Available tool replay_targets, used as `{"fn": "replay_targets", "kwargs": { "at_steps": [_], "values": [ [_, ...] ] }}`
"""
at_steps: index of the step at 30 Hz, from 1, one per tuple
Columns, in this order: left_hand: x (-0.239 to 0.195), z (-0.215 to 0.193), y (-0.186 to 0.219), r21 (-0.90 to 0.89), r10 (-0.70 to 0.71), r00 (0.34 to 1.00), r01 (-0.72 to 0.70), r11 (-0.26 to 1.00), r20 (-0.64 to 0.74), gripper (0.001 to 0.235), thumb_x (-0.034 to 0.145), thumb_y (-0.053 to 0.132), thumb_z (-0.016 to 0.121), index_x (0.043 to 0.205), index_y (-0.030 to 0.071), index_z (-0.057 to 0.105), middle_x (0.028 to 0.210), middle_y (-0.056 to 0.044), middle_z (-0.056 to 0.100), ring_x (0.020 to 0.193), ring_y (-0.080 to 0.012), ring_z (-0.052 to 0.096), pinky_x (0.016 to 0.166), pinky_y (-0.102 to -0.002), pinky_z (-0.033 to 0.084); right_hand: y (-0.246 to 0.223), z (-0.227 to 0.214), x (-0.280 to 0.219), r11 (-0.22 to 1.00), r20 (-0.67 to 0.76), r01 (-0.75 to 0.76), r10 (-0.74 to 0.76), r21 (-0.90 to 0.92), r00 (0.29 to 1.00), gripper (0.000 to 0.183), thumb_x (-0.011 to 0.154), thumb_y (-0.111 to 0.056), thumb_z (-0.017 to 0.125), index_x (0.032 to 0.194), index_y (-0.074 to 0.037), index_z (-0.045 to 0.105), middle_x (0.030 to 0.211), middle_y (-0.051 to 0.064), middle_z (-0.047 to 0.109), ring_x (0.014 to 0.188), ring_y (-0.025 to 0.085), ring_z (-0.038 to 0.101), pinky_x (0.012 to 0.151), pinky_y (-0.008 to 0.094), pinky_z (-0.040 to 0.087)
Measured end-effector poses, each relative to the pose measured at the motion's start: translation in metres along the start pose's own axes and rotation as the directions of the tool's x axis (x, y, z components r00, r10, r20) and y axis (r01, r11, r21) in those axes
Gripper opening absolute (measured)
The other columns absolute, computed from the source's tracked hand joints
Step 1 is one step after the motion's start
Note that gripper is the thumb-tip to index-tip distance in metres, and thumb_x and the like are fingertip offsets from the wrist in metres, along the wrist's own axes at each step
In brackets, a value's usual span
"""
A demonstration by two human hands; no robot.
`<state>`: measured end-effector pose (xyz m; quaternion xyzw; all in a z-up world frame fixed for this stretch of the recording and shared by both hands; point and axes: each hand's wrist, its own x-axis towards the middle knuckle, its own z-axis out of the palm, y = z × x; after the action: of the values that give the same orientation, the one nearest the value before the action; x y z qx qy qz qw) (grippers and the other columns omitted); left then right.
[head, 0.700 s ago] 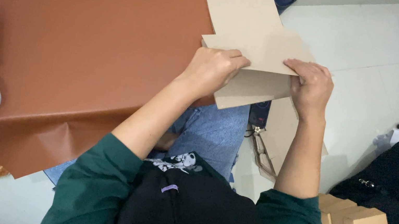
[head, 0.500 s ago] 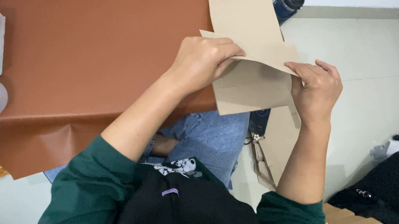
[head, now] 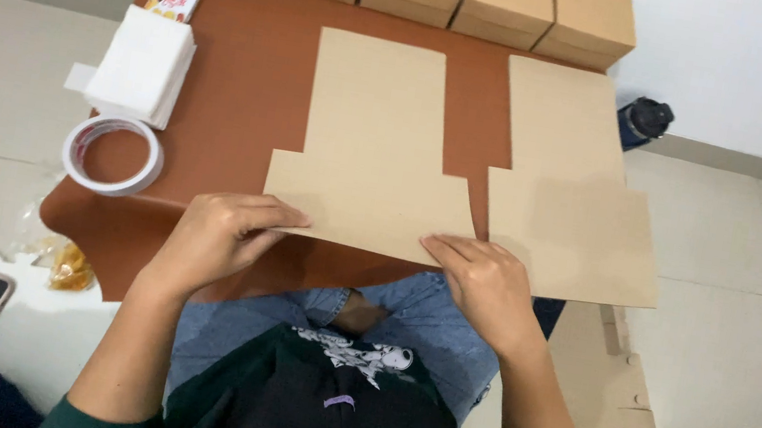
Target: The person folds a flat cardboard sheet into a box shape by hand. They fold the side flaps, tuck the tabs into slots, and press the edges to secure the structure.
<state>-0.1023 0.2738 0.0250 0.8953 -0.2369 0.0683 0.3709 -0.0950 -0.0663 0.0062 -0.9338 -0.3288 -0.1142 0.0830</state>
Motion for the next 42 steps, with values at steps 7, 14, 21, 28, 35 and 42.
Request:
{"fn": "replay_targets", "kwargs": {
  "at_steps": [7,14,21,28,35,42],
  "values": [
    [-0.030,0.017,-0.048,-0.223,-0.341,0.938,0.321,0.921,-0.057,0.012,0.090,0.009,0.071,0.096,0.015,0.080,0.095,-0.006,0.080,0.094,-0.0283,0.075,0.082,-0.040,0.059,-0.006,0.002,0.056,0.861,0.216,-0.259,0.178,0.437,0.960,0.015,0.090,-0.012,0.072,0.103,-0.014,0.078,0.097,0.009,0.080,0.094,0.032,0.075,0.080,0.043,0.058],
    [-0.011,0.026,-0.051,-0.125,-0.621,0.776,0.609,0.784,-0.111,0.034,0.086,0.025,0.078,0.115,0.012,0.064,0.106,-0.019,0.071,0.107,-0.0420,0.069,0.086,-0.054,0.053,0.021,0.055,0.068,0.629,0.230,-0.511,0.476,0.586,0.849,0.040,0.076,-0.018,0.087,0.114,-0.020,0.074,0.108,0.013,0.074,0.105,0.034,0.068,0.089,0.041,0.051],
    [-0.003,0.033,-0.045,0.225,-0.479,0.849,0.523,0.822,-0.223,0.062,0.082,0.022,0.081,0.139,0.017,0.057,0.138,-0.018,0.043,0.115,-0.0412,0.048,0.091,-0.048,0.041,-0.020,0.062,0.062,0.817,-0.002,-0.473,0.501,0.329,0.865,0.045,0.090,-0.020,0.076,0.133,-0.018,0.062,0.144,0.013,0.042,0.136,0.038,0.040,0.111,0.052,0.032],
    [-0.011,0.042,-0.073,0.204,-0.191,0.967,0.225,0.953,-0.170,0.021,0.095,0.017,0.067,0.112,0.022,0.077,0.119,-0.005,0.068,0.118,-0.0262,0.063,0.100,-0.039,0.042,-0.058,0.117,0.045,0.964,-0.109,-0.212,0.231,0.162,0.967,0.049,0.101,-0.006,0.044,0.149,-0.012,0.052,0.155,0.016,0.046,0.147,0.031,0.037,0.122,0.045,0.025],
    [-0.004,0.013,-0.067,-0.056,-0.264,0.961,0.260,0.964,-0.083,0.038,0.105,0.020,0.046,0.138,0.009,0.062,0.125,-0.019,0.067,0.117,-0.0393,0.063,0.094,-0.048,0.045,-0.128,0.147,0.081,0.988,-0.007,-0.156,0.156,-0.003,0.988,0.090,0.096,-0.053,0.051,0.150,0.016,0.031,0.154,0.044,0.027,0.149,0.052,0.021,0.123,0.056,0.010],
    [-0.009,0.014,-0.074,-0.080,-0.257,0.966,0.254,0.964,-0.017,0.045,0.106,0.022,0.038,0.148,0.008,0.050,0.131,-0.019,0.063,0.122,-0.0391,0.058,0.097,-0.047,0.041,-0.178,0.168,0.116,0.989,-0.077,0.065,-0.056,0.132,0.995,0.081,0.092,-0.040,0.051,0.144,0.020,0.036,0.150,0.045,0.033,0.149,0.053,0.025,0.124,0.057,0.013]
  ]
}}
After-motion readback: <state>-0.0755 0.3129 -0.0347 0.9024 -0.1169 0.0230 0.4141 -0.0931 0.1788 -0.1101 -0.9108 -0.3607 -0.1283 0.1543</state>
